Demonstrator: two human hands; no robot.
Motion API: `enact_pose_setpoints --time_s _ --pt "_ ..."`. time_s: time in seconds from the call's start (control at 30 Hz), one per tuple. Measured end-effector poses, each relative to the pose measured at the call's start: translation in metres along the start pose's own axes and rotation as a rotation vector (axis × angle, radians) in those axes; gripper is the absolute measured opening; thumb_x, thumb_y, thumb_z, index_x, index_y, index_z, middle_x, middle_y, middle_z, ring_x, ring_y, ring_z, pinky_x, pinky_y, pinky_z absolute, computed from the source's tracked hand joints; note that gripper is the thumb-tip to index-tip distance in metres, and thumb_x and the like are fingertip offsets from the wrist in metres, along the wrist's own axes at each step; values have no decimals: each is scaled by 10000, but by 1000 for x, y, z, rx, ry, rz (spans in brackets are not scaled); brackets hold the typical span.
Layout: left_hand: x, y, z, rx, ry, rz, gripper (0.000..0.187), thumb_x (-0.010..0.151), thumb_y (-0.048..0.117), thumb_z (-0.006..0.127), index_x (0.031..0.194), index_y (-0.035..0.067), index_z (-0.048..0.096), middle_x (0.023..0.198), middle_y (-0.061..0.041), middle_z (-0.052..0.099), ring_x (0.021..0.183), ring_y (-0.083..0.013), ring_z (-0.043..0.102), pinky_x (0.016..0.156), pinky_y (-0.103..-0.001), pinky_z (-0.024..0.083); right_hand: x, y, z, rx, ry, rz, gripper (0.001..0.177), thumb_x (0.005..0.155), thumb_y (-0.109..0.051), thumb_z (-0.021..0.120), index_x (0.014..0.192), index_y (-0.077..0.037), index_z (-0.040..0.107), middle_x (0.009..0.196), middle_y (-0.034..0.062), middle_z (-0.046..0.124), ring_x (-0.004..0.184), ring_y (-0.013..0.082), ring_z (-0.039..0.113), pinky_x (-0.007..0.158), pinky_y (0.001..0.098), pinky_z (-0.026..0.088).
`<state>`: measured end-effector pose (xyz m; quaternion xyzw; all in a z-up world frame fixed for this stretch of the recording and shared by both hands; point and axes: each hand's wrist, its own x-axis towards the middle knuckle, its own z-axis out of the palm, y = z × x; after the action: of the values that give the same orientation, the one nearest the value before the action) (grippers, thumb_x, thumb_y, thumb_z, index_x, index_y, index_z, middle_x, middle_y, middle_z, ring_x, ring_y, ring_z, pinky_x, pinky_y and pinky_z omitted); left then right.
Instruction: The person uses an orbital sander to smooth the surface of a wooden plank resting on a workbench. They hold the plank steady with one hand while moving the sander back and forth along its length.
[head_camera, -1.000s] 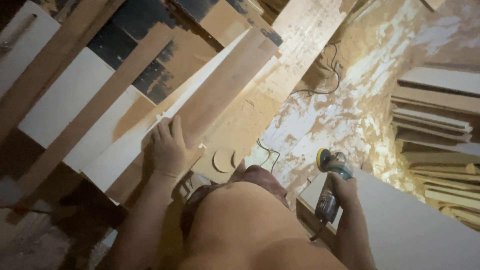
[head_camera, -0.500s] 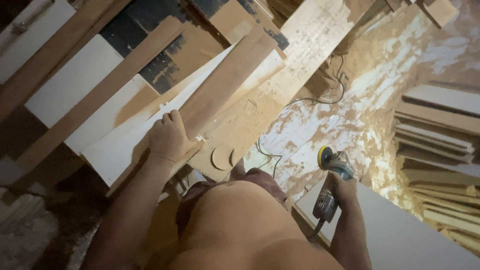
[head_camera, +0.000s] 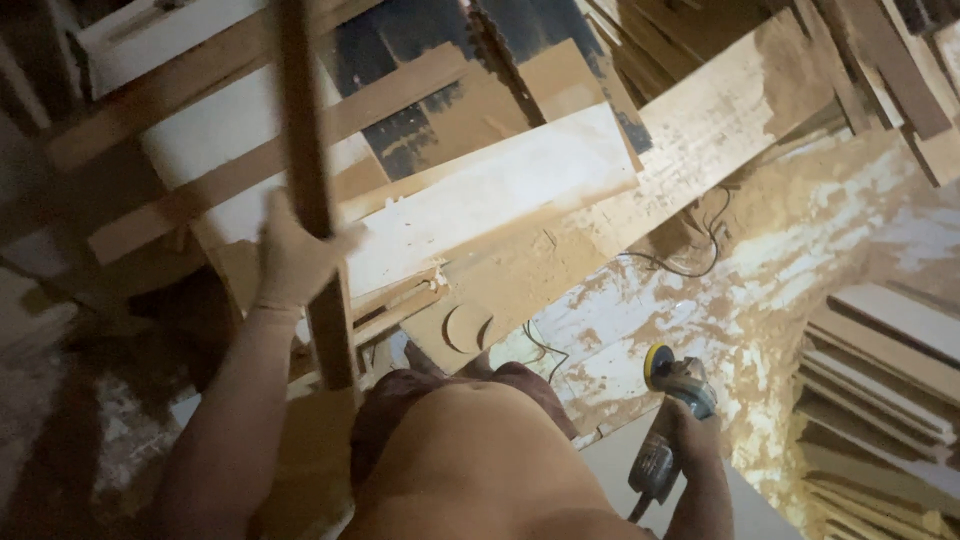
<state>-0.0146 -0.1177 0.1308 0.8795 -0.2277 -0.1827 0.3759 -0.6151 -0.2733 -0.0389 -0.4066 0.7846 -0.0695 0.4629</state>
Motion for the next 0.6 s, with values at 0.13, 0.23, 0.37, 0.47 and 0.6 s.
enact_pose_setpoints --time_s 0.13,0.23,0.37,0.47,0.6 --pt "-16 32 -13 54 270 -319 692 806 504 833 1286 88 558 1294 -189 730 1162 -477 659 1007 -520 482 -26 -41 -1 -242 40 64 659 903 -410 708 1350 59 588 1189 280 662 1043 443 649 833 558 518" --pt "-23 17 32 -574 616 -407 650 814 344 821 1293 34 510 1265 -156 730 1097 -269 766 953 -345 672 -9 -37 2 -132 26 59 533 902 -295 734 1239 103 624 1075 269 665 917 406 654 729 510 537" --pt "-31 36 55 -915 665 -987 801 721 482 766 1380 129 476 1418 -77 567 1291 -281 558 1081 -477 474 21 -17 0 -73 -22 -75 422 890 -314 745 1138 21 682 977 191 654 849 321 600 683 474 478" --pt "-23 47 60 -906 543 -1237 1022 746 670 712 1550 123 400 1555 -117 495 1402 -324 501 1147 -500 451 33 -17 0 -72 -8 -99 428 830 -301 784 1103 17 699 939 151 646 804 264 585 641 442 468" --pt "0 41 70 -883 577 -1178 1043 744 771 480 1573 139 437 1507 -154 601 1382 -361 563 1207 -548 408 -7 -53 1 -20 -27 -10 624 833 -298 750 1345 23 593 1151 194 624 963 320 612 750 467 512"
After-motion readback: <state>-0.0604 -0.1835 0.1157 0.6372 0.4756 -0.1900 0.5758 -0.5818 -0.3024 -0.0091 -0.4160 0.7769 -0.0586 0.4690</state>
